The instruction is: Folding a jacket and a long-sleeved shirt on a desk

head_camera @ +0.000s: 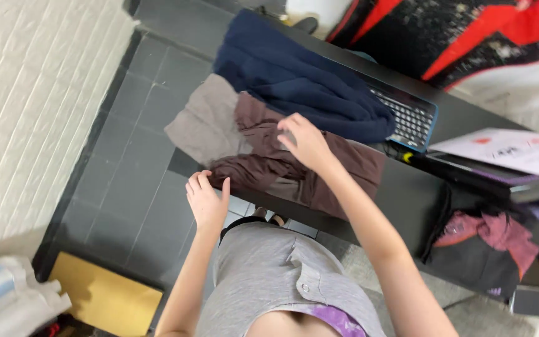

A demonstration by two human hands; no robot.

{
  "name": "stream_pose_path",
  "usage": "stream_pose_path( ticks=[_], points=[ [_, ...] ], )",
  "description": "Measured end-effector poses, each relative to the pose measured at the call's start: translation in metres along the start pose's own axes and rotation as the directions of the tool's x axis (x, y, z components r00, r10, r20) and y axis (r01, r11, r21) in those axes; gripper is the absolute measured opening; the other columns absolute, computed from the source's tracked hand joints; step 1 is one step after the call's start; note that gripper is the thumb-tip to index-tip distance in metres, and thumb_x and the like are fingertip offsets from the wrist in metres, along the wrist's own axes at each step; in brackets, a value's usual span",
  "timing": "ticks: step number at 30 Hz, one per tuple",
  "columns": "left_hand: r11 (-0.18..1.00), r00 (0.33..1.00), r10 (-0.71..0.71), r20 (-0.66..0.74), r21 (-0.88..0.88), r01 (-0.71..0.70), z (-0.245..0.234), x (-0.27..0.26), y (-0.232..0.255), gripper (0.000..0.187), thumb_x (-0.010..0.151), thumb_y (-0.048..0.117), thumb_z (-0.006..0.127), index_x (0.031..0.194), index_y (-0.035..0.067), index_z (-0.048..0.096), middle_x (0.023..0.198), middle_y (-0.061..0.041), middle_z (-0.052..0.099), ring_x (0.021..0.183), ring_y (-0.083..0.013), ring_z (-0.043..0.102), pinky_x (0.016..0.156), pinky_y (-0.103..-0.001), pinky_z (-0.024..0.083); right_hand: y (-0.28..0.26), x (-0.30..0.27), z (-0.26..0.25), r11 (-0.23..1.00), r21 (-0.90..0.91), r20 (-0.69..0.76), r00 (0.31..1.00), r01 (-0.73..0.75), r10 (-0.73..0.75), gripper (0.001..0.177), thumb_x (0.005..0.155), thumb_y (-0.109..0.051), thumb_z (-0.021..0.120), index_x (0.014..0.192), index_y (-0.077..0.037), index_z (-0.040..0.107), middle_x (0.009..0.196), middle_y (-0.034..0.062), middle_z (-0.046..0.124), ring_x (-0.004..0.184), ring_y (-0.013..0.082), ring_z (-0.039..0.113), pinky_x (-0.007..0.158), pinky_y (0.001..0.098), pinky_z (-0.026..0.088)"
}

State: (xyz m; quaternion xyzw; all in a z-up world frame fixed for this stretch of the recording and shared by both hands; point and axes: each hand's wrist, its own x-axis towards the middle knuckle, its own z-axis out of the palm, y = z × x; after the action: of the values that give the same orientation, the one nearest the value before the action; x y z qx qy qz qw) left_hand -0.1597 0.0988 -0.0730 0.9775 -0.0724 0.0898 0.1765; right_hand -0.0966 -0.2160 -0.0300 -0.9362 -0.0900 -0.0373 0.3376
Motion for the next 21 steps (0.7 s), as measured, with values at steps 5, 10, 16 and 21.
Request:
stream_pose_path(
  ticks=[5, 10, 16, 21],
  points=[
    [0.969, 0.975, -0.223, 0.026, -0.104, 0.224, -0.006, 0.001, 0.000, 0.065, 0.099, 0.056, 0.070, 0.129, 0.001, 0.052, 0.111, -0.015, 0.055, 0.103, -0.0356, 0.067, 0.086, -0.046, 0.058, 0.009, 0.086, 0.032, 0.980, -0.133, 0.110, 0.985, 0.149, -0.134, 0.034, 0.091, -0.025, 0.079, 0.116, -0.013, 0.060, 0.114, 0.0088, 0.059, 0.107, 0.0362, 0.068, 0.091, 0.0461, 0.059],
    [0.870, 0.893, -0.359, 0.272, -0.251, 0.426, 0.001, 0.020, 0.013, 0.082, 0.096, 0.061, 0.074, 0.130, -0.011, 0.053, 0.116, -0.028, 0.059, 0.100, -0.0480, 0.072, 0.080, -0.053, 0.063, -0.010, 0.126, 0.054, 0.991, -0.133, 0.394, 0.918, 0.004, 0.049, 0.091, 0.073, -0.017, 0.094, 0.148, -0.007, 0.043, 0.131, 0.0222, 0.059, 0.123, 0.0477, 0.063, 0.101, 0.0558, 0.056],
    [0.758, 0.858, -0.286, 0.425, -0.448, 0.475, 0.018, 0.021, 0.013, 0.054, 0.093, 0.037, 0.078, 0.119, -0.009, 0.066, 0.108, -0.035, 0.071, 0.106, -0.0544, 0.068, 0.083, -0.061, 0.059, 0.034, 0.135, 0.107, 0.981, -0.193, 0.501, 0.862, 0.022, 0.079, 0.060, 0.076, -0.020, 0.083, 0.130, -0.004, 0.064, 0.123, 0.0216, 0.071, 0.119, 0.0416, 0.068, 0.098, 0.0539, 0.056],
    [0.537, 0.915, -0.229, 0.333, -0.740, 0.404, -0.017, 0.015, 0.053, 0.047, 0.099, 0.026, 0.073, 0.133, -0.005, 0.061, 0.122, -0.032, 0.068, 0.119, -0.0490, 0.064, 0.096, -0.058, 0.054, 0.015, 0.134, 0.036, 0.994, 0.082, 0.550, 0.828, 0.073, -0.107, 0.056, 0.076, -0.006, 0.078, 0.130, 0.000, 0.063, 0.131, 0.0262, 0.059, 0.122, 0.0513, 0.061, 0.101, 0.0572, 0.053]
  ],
)
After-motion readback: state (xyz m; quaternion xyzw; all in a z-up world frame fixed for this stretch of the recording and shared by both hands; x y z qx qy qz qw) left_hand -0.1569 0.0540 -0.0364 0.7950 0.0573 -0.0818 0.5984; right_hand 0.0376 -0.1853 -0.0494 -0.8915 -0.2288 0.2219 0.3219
